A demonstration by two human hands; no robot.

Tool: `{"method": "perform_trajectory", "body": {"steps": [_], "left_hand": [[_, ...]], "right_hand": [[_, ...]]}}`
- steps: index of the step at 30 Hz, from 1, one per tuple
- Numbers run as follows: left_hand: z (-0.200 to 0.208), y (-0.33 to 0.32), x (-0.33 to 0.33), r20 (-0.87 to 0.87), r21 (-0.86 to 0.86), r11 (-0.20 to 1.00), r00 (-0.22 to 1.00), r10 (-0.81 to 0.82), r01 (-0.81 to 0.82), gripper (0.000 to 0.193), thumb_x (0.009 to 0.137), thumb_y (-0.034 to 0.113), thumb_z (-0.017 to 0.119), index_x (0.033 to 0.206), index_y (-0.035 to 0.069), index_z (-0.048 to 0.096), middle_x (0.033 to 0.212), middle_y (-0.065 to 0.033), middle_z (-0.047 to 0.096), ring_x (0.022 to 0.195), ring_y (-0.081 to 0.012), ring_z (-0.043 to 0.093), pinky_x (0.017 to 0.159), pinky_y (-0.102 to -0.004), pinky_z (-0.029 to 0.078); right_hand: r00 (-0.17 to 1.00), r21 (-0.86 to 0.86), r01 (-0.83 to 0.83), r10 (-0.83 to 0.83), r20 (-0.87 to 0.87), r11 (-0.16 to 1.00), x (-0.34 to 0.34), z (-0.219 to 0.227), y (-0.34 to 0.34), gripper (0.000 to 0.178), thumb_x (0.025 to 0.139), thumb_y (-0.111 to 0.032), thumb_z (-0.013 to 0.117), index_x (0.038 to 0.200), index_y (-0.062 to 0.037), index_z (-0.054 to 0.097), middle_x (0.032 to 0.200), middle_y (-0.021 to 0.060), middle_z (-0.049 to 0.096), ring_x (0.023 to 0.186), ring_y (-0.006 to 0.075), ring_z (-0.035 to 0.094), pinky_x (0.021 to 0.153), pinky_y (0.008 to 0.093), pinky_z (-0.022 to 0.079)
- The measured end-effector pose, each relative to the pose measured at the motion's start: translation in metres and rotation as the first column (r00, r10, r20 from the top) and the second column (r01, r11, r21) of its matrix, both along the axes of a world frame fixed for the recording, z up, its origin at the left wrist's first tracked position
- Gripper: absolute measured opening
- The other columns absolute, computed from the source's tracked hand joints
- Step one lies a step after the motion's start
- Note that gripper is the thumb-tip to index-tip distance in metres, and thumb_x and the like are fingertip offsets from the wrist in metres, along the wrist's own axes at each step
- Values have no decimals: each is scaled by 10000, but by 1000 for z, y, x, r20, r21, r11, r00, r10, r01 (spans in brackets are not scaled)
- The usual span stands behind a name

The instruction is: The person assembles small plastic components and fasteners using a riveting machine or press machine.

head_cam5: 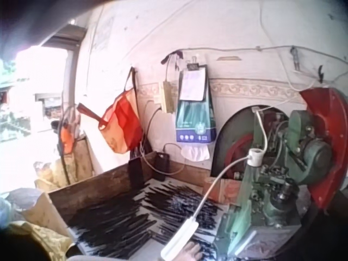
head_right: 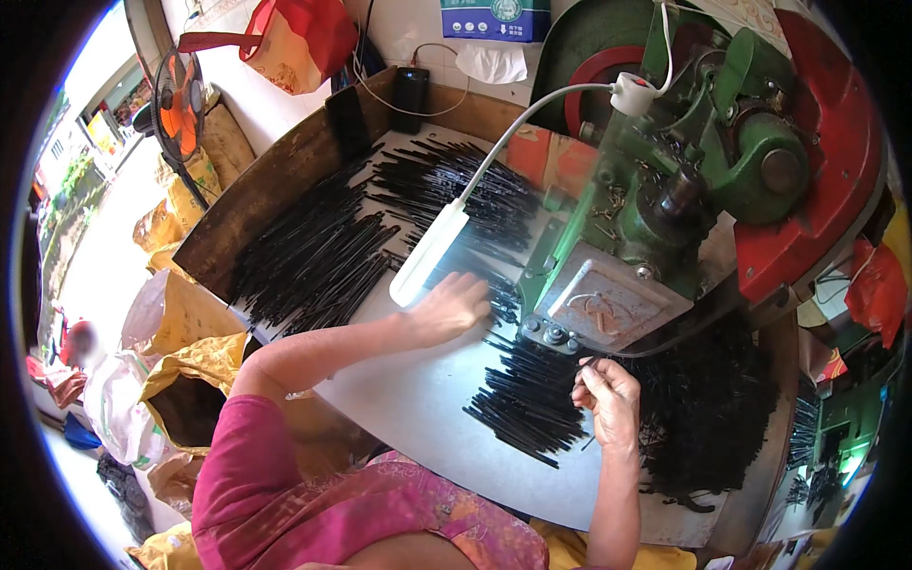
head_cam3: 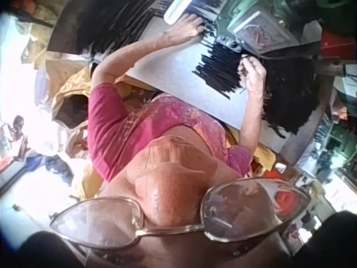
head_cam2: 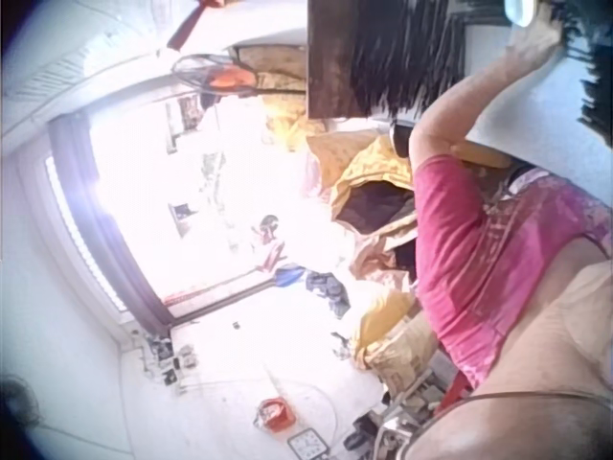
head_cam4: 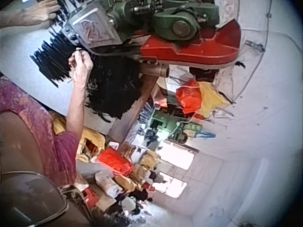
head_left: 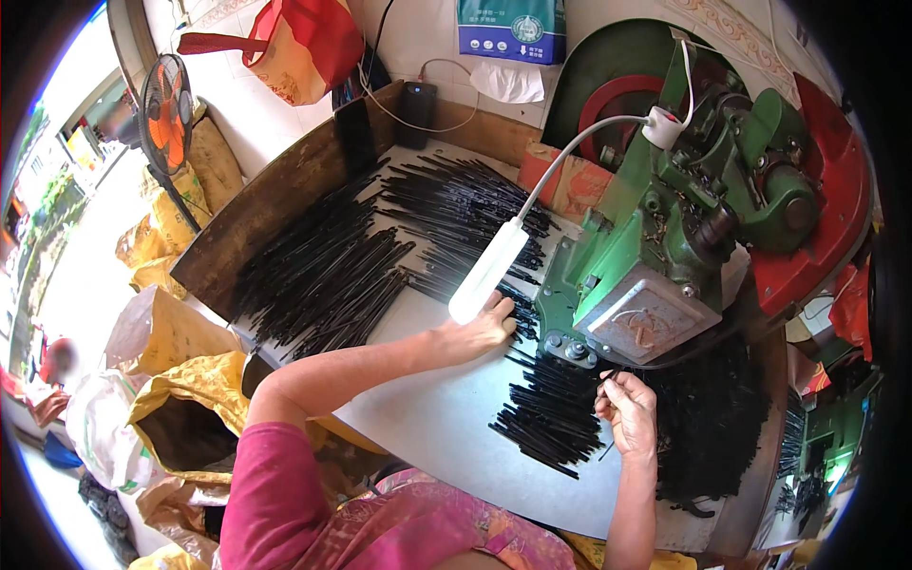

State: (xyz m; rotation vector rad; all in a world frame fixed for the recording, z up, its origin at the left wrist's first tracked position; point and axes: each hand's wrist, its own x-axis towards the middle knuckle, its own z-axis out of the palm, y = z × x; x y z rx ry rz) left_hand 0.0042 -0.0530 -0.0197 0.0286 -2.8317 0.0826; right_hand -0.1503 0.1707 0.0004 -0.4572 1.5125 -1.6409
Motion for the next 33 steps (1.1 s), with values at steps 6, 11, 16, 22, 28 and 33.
{"method": "perform_trajectory", "body": {"steps": [6,11,16,22,28,33], "left_hand": [[4,-3,-1,-94,175,985,996,0,16,135,691,57,451,821,28,434,713,-115,434,679,-267,467,636,-366,395],[21,39,-2,-182,277,960,983,9,43,187,709,46,459,892,55,419,714,-115,408,666,-265,487,519,-352,419],[15,69,-11,-178,619,785,978,113,22,176,751,73,487,925,57,508,735,-139,458,629,-292,497,538,-361,409],[26,64,-17,-194,692,713,980,32,113,134,716,10,465,839,-10,515,639,-148,485,594,-269,496,507,-336,408],[17,51,-20,-79,768,636,975,208,-73,216,757,25,532,965,-31,554,631,-66,512,449,-88,466,423,-225,378],[18,58,-25,-76,788,615,983,169,-45,210,759,35,529,952,-47,549,622,-57,505,448,-78,452,416,-216,365]], "right_hand": [[981,-46,171,-166,104,984,6,-2,-12,64,790,-28,504,819,17,540,751,84,558,656,170,585,575,255,505],[951,-152,263,-230,205,953,18,1,-24,79,781,11,492,837,59,518,817,109,562,733,212,590,657,289,513],[899,-170,372,-309,311,912,25,-4,-28,82,763,38,499,839,62,517,826,120,558,758,226,586,677,297,510],[862,-170,444,-369,347,880,26,-4,-28,110,747,32,512,853,64,512,834,139,566,761,245,588,701,311,501],[872,-282,442,-334,358,852,23,-7,-46,71,757,31,518,816,63,540,810,139,580,756,225,593,698,297,507],[867,-304,458,-345,359,835,21,-14,-41,90,767,33,505,839,74,541,835,145,581,777,231,590,705,301,508]]}}
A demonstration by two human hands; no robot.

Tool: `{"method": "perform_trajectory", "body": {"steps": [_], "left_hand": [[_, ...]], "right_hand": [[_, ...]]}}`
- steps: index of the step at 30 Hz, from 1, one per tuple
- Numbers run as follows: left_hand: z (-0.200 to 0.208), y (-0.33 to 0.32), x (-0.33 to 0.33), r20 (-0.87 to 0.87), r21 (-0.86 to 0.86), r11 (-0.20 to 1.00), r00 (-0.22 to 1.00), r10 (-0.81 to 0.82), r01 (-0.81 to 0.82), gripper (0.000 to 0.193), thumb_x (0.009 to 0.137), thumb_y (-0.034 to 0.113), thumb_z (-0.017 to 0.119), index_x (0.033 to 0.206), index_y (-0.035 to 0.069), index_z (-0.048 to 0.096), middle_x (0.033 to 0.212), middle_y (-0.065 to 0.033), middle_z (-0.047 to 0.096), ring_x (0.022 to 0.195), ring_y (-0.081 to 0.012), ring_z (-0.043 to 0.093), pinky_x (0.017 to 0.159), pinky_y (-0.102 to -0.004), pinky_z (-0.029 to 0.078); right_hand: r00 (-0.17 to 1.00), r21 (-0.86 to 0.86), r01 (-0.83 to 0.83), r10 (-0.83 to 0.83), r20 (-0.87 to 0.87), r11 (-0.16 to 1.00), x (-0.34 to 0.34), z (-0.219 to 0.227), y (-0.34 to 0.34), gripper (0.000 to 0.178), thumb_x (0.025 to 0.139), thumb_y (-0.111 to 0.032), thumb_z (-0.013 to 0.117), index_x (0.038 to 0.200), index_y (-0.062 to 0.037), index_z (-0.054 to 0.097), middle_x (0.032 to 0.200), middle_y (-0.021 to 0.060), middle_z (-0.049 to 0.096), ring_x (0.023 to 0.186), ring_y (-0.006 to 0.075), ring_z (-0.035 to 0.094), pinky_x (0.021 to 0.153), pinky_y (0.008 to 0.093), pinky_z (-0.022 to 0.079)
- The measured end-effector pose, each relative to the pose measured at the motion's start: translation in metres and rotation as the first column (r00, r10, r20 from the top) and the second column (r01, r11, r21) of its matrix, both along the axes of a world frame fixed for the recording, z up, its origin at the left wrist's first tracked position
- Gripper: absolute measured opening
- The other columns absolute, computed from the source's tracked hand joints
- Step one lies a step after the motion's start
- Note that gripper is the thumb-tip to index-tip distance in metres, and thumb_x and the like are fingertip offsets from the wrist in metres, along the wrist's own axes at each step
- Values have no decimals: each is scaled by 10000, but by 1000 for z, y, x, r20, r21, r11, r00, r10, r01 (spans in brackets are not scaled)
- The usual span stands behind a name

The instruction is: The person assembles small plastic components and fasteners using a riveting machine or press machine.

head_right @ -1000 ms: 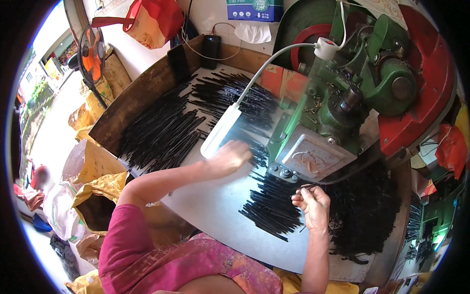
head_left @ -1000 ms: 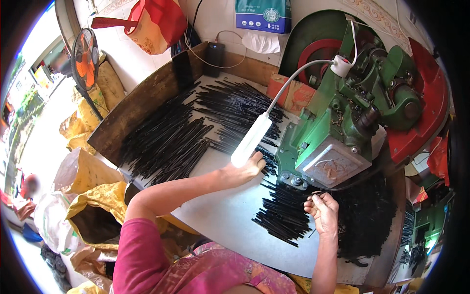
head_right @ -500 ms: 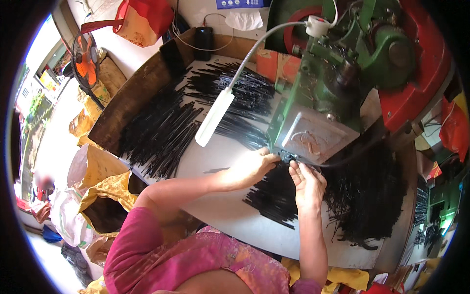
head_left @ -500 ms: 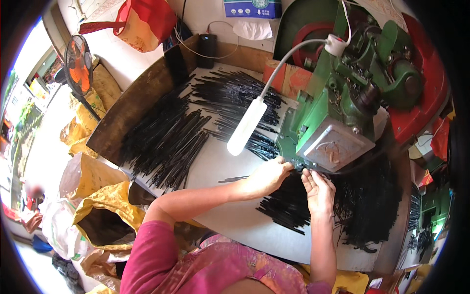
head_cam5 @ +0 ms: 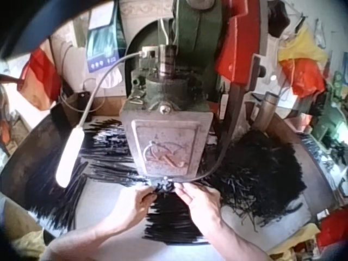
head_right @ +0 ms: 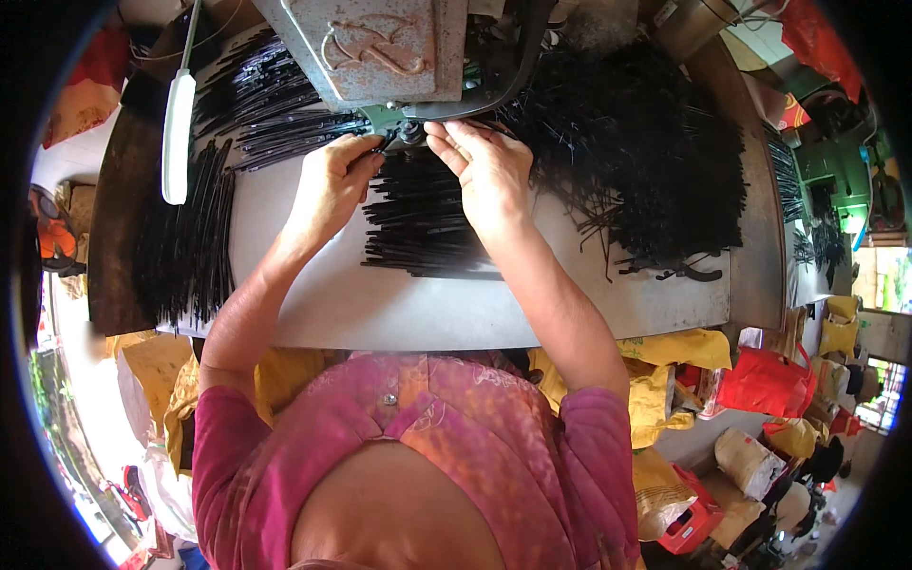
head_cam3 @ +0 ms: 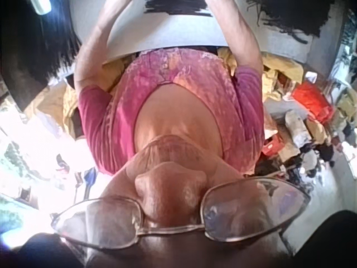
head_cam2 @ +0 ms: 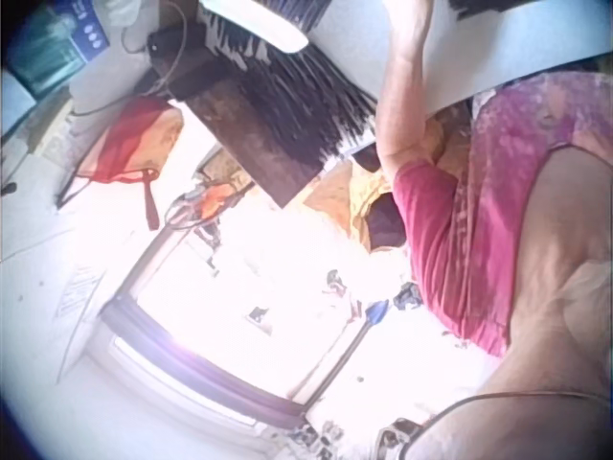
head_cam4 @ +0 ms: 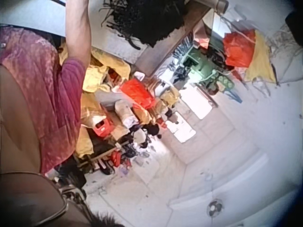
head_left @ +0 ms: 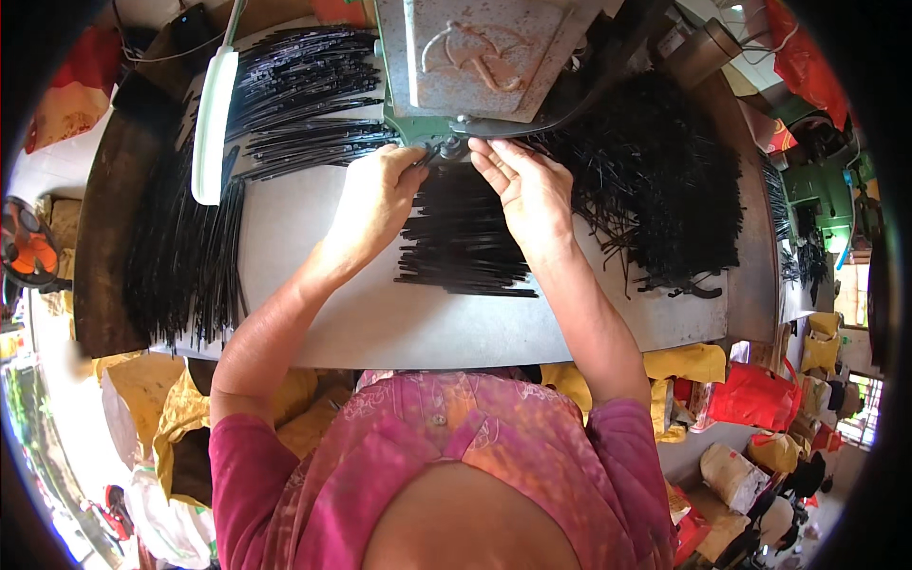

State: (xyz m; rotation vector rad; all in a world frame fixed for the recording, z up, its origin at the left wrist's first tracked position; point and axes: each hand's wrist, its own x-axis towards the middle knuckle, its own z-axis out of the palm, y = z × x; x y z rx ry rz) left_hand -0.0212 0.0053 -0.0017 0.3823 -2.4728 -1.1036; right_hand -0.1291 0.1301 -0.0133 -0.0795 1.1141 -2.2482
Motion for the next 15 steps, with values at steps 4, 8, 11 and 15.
{"method": "perform_trajectory", "body": {"steps": [4,8,11,15], "left_hand": [[1,5,-1,-7,-30,1000,1000,5,-5,200,761,38,529,944,-38,555,623,-54,509,445,-76,443,416,-216,365],[2,7,-4,-16,-14,1000,1000,4,-5,192,760,36,531,938,-33,559,620,-55,509,445,-77,443,417,-216,366],[3,8,-5,-45,12,1000,999,16,-15,194,757,32,534,939,-32,559,620,-60,509,445,-81,445,420,-222,369],[2,6,-7,-61,-31,999,998,12,-14,195,754,34,537,936,-31,560,621,-64,507,449,-85,450,424,-227,373]], "right_hand": [[1000,-4,-5,5,21,1000,4,2,3,78,759,39,516,829,63,540,819,133,581,758,221,593,689,288,511],[1000,16,5,-5,-2,1000,6,3,2,104,775,39,491,859,82,535,864,155,575,808,254,584,730,321,504],[1000,12,10,-10,-21,1000,5,4,1,105,775,41,489,863,84,529,863,155,574,807,256,583,737,324,501],[1000,-10,12,-12,-29,1000,5,3,-2,105,774,46,486,866,81,525,859,152,572,807,257,582,741,323,499]]}}
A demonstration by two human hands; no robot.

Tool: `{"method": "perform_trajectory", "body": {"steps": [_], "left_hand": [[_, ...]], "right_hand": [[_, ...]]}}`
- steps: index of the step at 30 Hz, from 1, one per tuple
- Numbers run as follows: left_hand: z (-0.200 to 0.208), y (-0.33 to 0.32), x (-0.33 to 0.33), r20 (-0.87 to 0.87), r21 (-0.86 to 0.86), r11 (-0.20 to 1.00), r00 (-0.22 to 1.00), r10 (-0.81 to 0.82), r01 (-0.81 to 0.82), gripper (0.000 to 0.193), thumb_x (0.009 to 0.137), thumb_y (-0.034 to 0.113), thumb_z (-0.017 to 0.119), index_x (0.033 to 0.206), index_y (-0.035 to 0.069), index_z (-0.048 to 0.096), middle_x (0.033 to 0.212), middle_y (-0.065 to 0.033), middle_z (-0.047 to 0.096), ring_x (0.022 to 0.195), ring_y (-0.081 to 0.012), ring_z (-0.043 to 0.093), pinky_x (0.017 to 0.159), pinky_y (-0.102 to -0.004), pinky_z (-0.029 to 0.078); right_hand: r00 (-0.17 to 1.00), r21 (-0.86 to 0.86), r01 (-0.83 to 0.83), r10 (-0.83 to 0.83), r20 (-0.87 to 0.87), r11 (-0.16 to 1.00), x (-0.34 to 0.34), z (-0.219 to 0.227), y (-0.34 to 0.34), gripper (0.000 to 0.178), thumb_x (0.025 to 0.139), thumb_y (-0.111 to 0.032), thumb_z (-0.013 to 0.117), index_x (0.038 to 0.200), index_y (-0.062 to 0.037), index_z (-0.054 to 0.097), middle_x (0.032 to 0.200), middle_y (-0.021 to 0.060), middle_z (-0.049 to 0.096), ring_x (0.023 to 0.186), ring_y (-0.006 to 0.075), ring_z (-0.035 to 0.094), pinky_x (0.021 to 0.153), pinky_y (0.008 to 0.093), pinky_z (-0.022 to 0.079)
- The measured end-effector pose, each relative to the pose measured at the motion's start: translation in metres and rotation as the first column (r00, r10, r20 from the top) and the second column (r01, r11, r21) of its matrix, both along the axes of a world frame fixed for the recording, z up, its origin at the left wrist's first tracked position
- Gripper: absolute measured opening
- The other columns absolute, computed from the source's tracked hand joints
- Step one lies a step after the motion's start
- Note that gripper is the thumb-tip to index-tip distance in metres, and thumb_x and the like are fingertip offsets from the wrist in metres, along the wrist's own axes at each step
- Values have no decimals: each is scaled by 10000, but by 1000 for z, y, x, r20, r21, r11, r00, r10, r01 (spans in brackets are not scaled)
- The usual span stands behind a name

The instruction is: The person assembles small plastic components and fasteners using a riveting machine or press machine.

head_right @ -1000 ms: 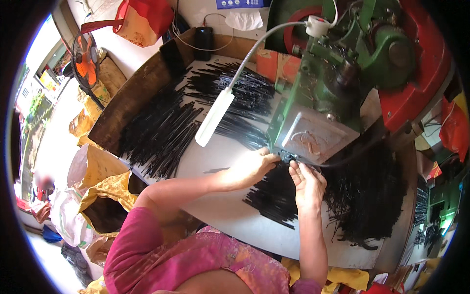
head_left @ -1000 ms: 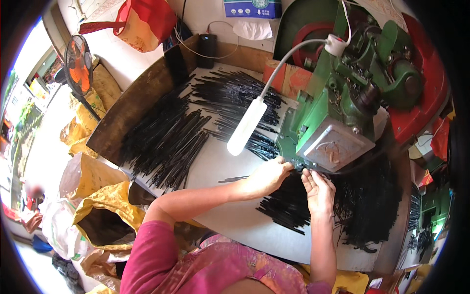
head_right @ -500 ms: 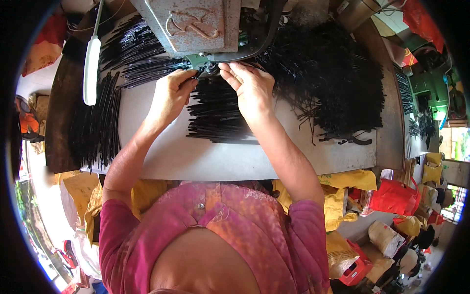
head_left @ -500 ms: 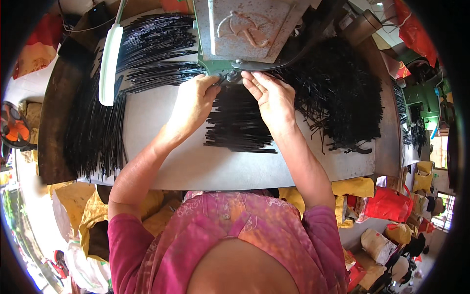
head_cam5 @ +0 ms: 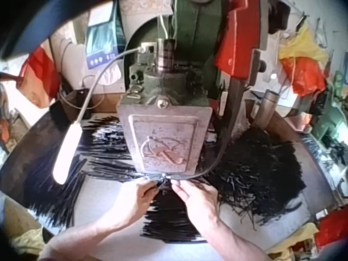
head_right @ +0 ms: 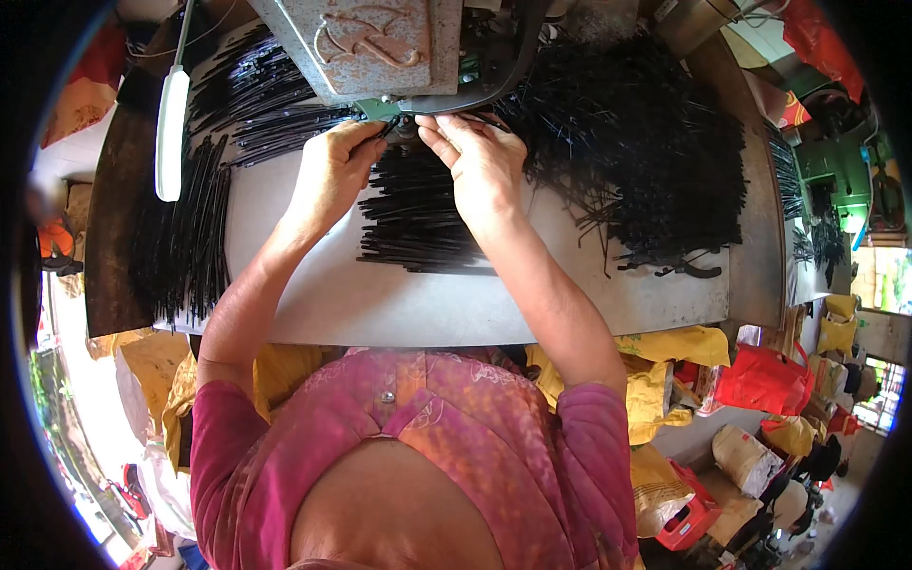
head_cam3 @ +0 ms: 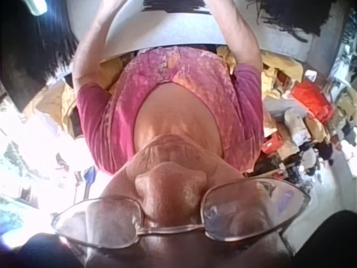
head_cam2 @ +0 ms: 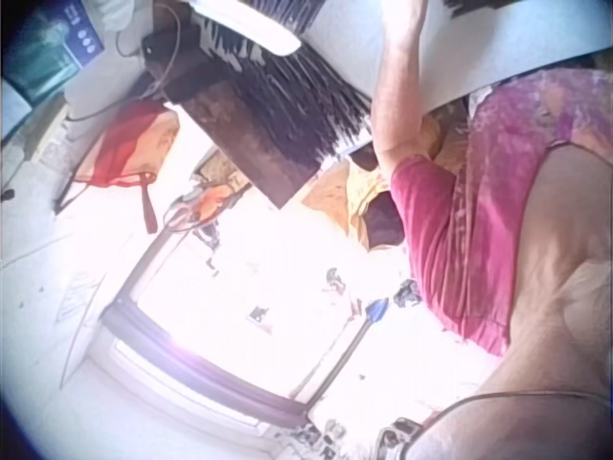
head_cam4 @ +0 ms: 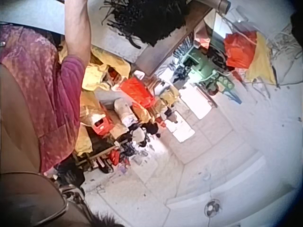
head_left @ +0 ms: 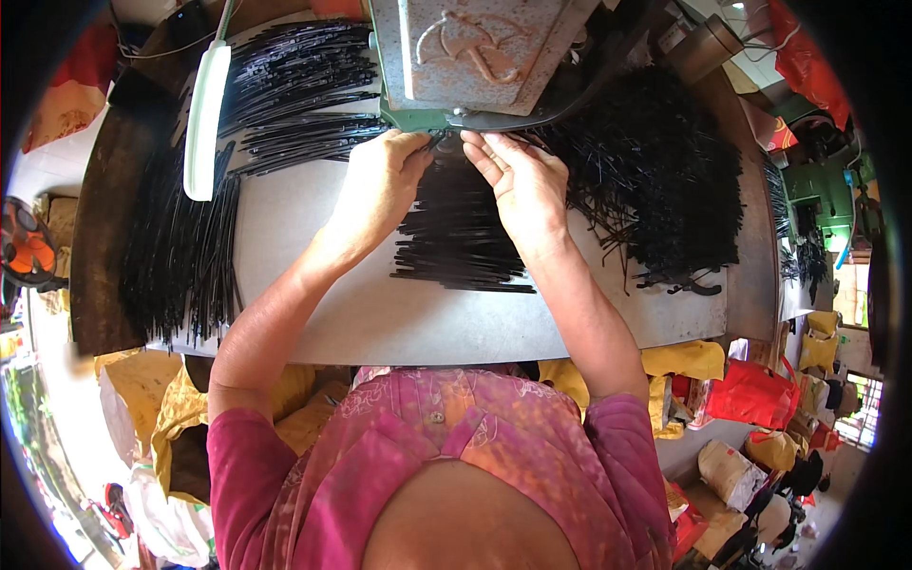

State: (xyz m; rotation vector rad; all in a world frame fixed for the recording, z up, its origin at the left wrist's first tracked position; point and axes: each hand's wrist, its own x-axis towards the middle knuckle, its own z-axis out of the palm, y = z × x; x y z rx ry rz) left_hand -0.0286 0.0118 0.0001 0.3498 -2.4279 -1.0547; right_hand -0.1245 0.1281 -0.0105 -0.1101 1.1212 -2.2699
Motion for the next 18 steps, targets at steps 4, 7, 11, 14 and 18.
{"method": "perform_trajectory", "body": {"steps": [4,7,11,14,18], "left_hand": [[0,0,-3,4,0,1000,1000,15,-15,193,751,36,539,930,-32,563,608,-71,512,448,-90,460,431,-230,378],[2,1,-3,7,-12,1000,1000,20,-20,192,750,37,537,927,-31,564,601,-78,515,445,-92,465,433,-230,381],[3,3,-1,31,-4,1000,999,25,-25,195,748,37,537,929,-30,564,598,-85,515,447,-94,471,434,-235,385],[2,5,1,35,18,999,999,27,-27,200,748,36,539,935,-30,562,595,-80,509,446,-86,469,431,-236,384],[-2,4,-1,48,25,999,998,29,-30,190,749,38,540,925,-30,563,621,-98,517,451,-136,482,431,-248,386]], "right_hand": [[1000,-5,-2,2,-9,1000,0,-1,-3,113,773,58,474,873,78,521,867,150,569,813,252,580,746,321,497],[1000,-11,4,-5,-31,1000,0,-4,-3,120,772,64,467,880,77,516,874,151,566,817,250,578,748,320,496],[999,-20,13,-14,-40,1000,3,-4,-2,121,774,61,466,886,74,511,877,151,565,815,248,579,748,317,496],[998,-38,19,-21,-54,999,4,-6,-1,109,761,52,501,869,46,519,854,126,573,770,207,589,701,277,509],[997,-3,27,-27,-69,1000,3,-5,-1,112,762,53,501,871,39,522,859,118,574,775,201,588,701,272,509]]}}
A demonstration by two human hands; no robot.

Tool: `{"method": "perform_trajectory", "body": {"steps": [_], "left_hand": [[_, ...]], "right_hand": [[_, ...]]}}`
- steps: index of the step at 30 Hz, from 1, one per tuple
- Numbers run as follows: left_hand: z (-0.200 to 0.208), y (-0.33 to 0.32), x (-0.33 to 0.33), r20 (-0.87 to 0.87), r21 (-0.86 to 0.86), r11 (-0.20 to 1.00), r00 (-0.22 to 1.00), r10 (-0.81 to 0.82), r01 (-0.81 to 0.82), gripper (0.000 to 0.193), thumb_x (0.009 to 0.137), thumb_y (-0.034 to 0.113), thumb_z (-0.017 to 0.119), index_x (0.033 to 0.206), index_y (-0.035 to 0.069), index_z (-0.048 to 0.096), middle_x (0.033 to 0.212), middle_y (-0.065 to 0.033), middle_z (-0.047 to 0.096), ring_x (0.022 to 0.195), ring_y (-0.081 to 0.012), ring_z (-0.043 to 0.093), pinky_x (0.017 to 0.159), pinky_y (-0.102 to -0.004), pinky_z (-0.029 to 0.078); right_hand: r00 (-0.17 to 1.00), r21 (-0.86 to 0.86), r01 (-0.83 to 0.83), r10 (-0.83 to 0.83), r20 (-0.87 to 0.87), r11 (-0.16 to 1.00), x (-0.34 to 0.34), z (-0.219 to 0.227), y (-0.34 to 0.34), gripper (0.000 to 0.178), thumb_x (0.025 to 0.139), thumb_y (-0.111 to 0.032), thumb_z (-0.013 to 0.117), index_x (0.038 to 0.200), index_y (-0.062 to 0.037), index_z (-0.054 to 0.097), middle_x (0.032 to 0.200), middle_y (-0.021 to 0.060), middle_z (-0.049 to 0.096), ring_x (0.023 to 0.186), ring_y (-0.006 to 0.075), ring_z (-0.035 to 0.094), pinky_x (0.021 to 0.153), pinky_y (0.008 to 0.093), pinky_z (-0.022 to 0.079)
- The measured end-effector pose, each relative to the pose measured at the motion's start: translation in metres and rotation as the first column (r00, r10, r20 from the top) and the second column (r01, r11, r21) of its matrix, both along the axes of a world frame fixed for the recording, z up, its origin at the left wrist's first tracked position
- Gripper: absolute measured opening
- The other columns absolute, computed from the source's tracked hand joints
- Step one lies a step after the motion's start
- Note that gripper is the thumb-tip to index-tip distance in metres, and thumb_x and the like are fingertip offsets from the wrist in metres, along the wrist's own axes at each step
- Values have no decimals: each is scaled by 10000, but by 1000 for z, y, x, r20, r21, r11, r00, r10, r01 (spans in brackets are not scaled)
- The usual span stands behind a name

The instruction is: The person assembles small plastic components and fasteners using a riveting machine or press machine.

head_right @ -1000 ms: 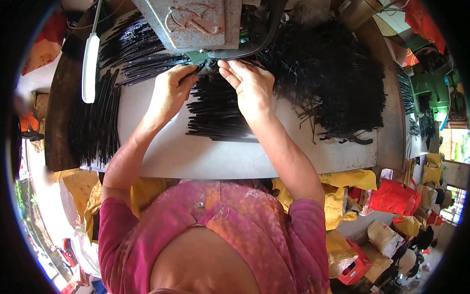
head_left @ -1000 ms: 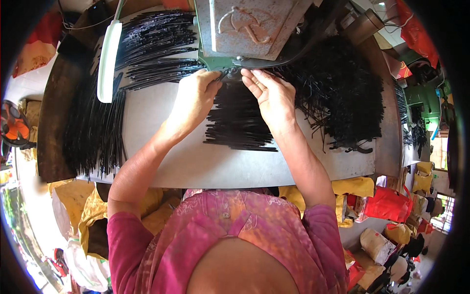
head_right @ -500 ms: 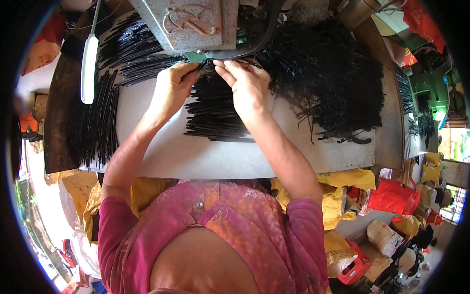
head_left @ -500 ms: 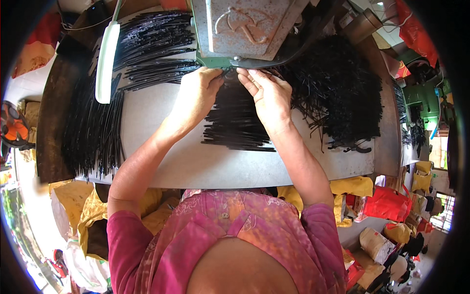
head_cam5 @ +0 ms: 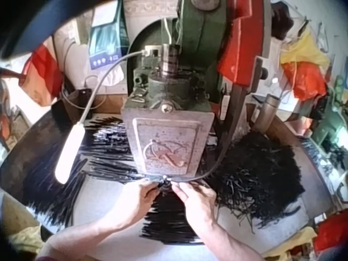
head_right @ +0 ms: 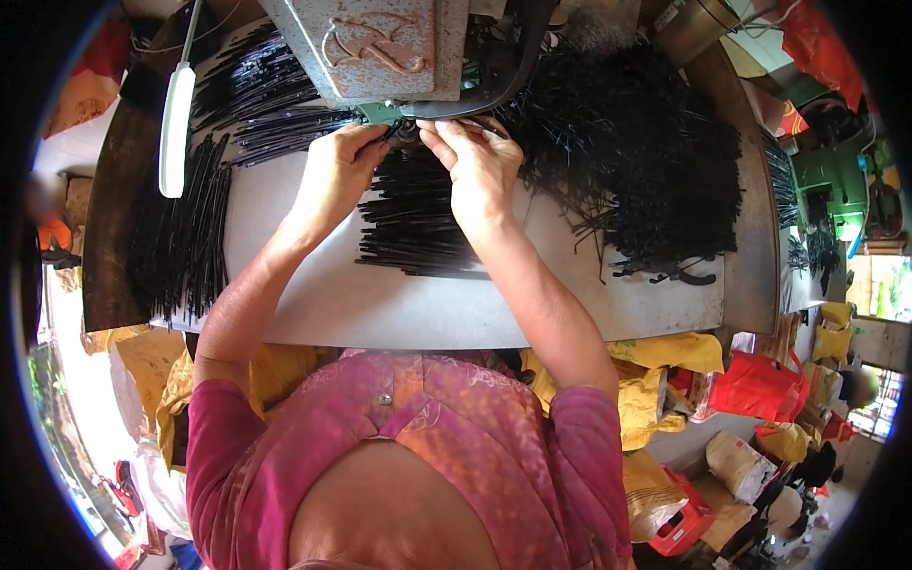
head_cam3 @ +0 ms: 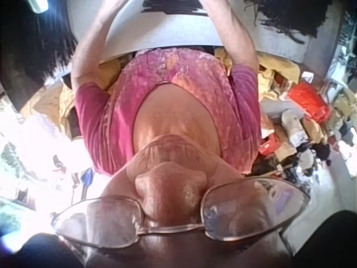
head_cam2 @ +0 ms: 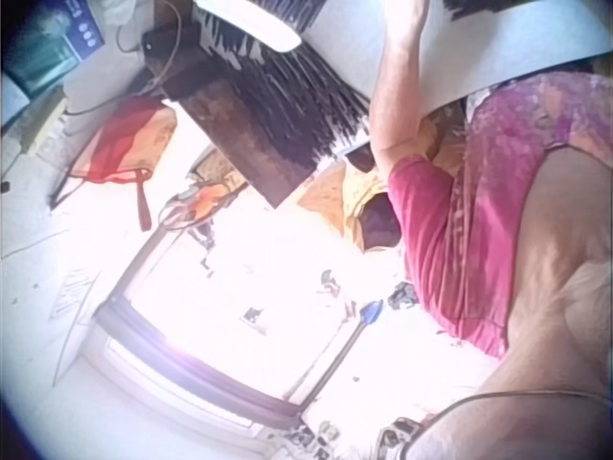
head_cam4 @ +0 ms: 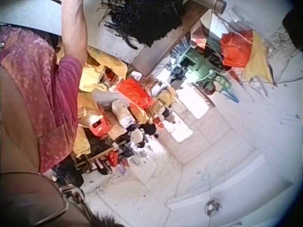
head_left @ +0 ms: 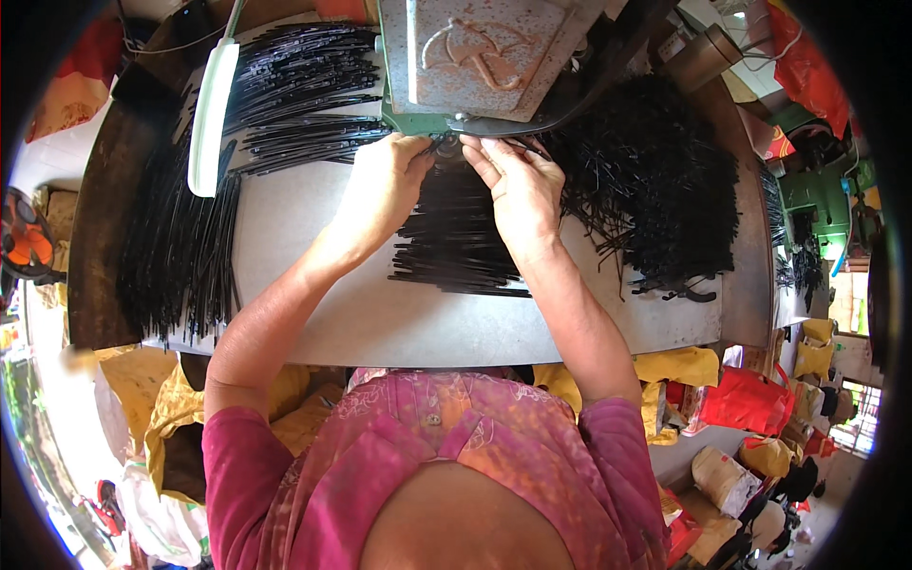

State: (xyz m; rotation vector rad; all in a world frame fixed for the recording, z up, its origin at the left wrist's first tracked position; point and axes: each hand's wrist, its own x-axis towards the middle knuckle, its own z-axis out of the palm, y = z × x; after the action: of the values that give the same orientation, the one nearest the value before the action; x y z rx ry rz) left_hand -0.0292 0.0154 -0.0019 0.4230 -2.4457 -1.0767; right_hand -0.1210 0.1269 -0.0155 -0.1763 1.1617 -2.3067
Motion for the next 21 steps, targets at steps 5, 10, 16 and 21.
{"method": "perform_trajectory", "body": {"steps": [5,10,16,21], "left_hand": [[-3,-2,-1,29,-585,810,999,-37,47,213,675,-20,485,885,-51,503,783,-168,505,579,-308,545,511,-357,457],[14,-6,8,188,-593,794,982,-24,133,288,631,-18,502,919,-16,505,854,-162,510,635,-316,555,533,-356,471],[11,-2,9,80,-546,823,987,-138,159,113,689,28,453,716,-70,502,740,-221,477,577,-326,550,476,-374,453],[2,-30,26,46,-175,952,968,-247,251,181,785,116,483,770,-63,500,644,-160,503,522,-241,522,446,-307,431]], "right_hand": [[999,40,21,-20,-34,999,-4,2,-4,129,773,60,470,897,68,503,871,144,566,817,242,578,740,313,498],[1000,12,7,-7,-5,1000,0,10,-6,111,746,50,517,857,55,522,848,129,579,765,211,590,685,284,513],[996,77,36,-42,81,996,-10,7,20,81,733,33,529,809,10,515,809,133,579,735,223,594,689,314,504],[985,217,-164,149,81,962,-16,11,39,18,734,-4,541,731,-3,524,743,97,579,661,194,587,617,292,503]]}}
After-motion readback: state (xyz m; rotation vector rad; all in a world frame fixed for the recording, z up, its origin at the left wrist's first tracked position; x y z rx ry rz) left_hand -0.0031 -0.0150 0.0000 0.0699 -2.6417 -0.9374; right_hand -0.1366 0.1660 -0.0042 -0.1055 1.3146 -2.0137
